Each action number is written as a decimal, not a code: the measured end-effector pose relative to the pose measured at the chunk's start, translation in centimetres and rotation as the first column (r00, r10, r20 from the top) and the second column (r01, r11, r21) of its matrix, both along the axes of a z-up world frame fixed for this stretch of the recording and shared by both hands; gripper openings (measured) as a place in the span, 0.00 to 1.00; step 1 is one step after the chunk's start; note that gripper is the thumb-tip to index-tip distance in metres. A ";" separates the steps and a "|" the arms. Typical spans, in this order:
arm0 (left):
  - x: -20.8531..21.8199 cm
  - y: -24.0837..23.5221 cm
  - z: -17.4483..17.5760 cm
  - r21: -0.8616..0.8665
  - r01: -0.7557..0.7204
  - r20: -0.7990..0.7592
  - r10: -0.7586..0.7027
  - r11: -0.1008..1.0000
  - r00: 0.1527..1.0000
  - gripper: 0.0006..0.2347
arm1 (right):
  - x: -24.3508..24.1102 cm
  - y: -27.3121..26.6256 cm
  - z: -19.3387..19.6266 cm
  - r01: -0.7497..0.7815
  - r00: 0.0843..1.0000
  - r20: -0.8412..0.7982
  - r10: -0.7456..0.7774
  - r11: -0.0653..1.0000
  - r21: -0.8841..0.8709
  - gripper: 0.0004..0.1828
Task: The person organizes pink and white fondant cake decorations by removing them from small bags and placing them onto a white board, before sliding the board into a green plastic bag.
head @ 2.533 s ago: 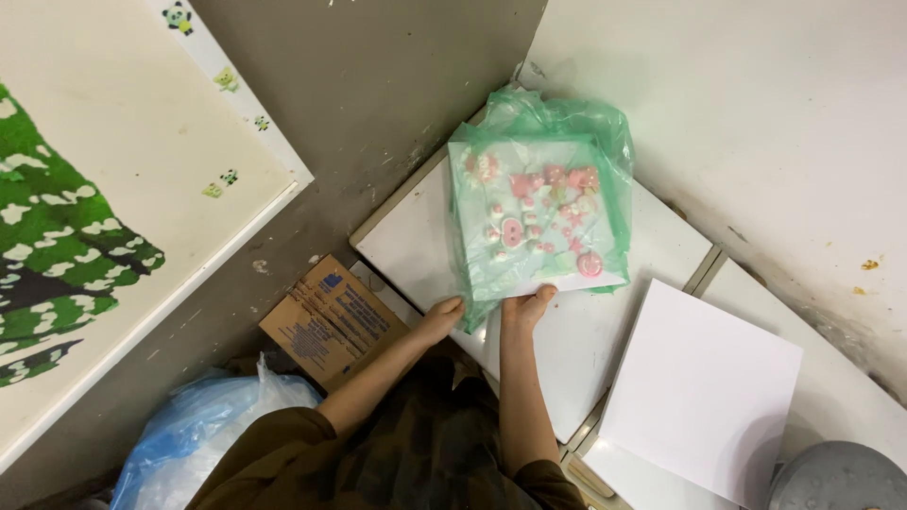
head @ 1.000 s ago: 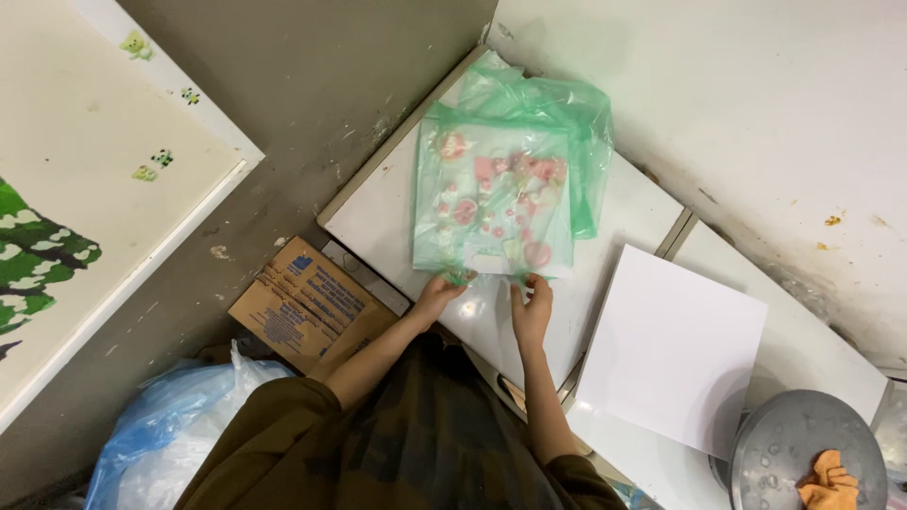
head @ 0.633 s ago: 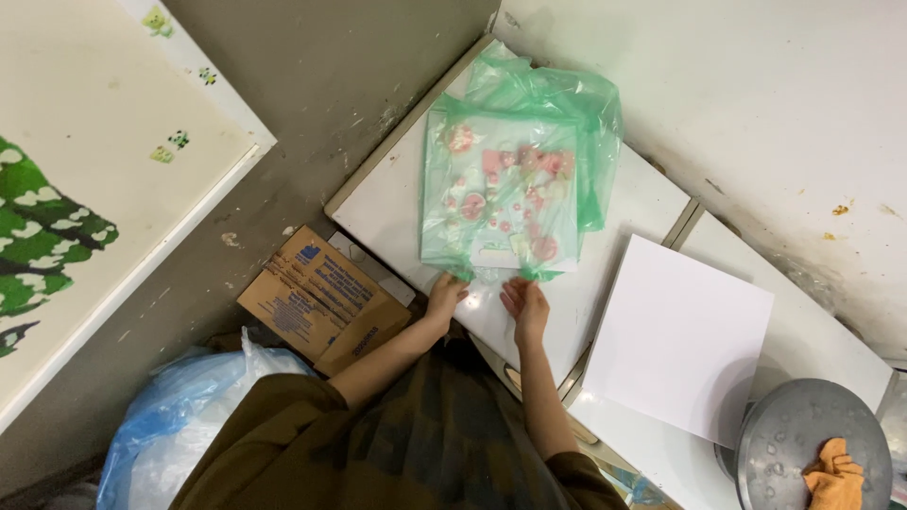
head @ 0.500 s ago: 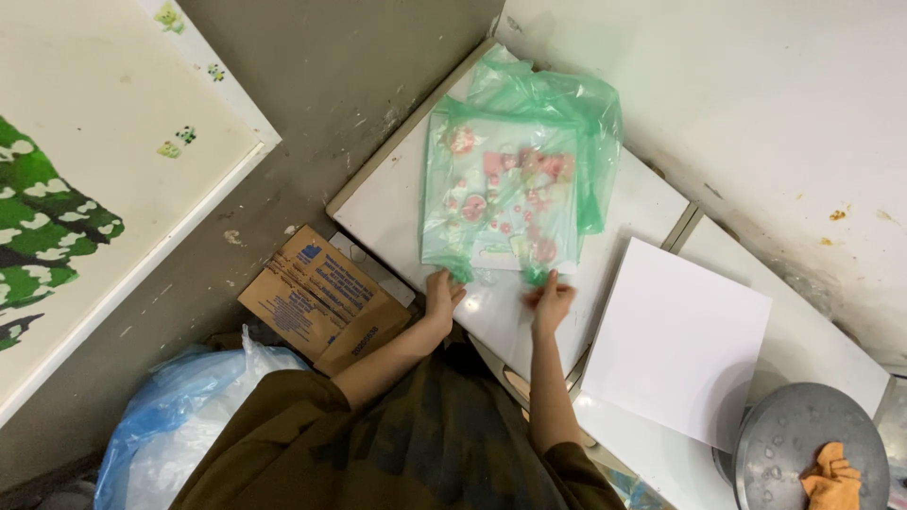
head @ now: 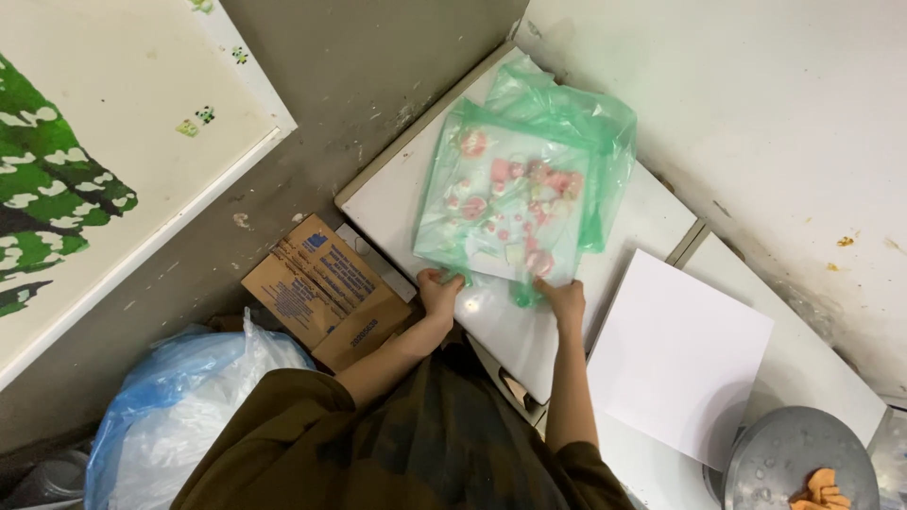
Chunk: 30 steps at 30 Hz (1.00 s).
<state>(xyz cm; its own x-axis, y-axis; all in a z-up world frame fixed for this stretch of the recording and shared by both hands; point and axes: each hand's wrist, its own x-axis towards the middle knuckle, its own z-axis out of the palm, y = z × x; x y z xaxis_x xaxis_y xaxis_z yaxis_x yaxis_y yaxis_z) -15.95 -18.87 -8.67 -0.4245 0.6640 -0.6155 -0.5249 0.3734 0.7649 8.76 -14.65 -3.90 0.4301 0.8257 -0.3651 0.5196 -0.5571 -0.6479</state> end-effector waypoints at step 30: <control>-12.0 2.1 -1.2 0.376 0.209 -0.270 -0.110 0.903 0.957 0.35 | -10.4 -6.8 -3.9 0.010 0.581 -0.814 0.006 1.000 0.015 0.17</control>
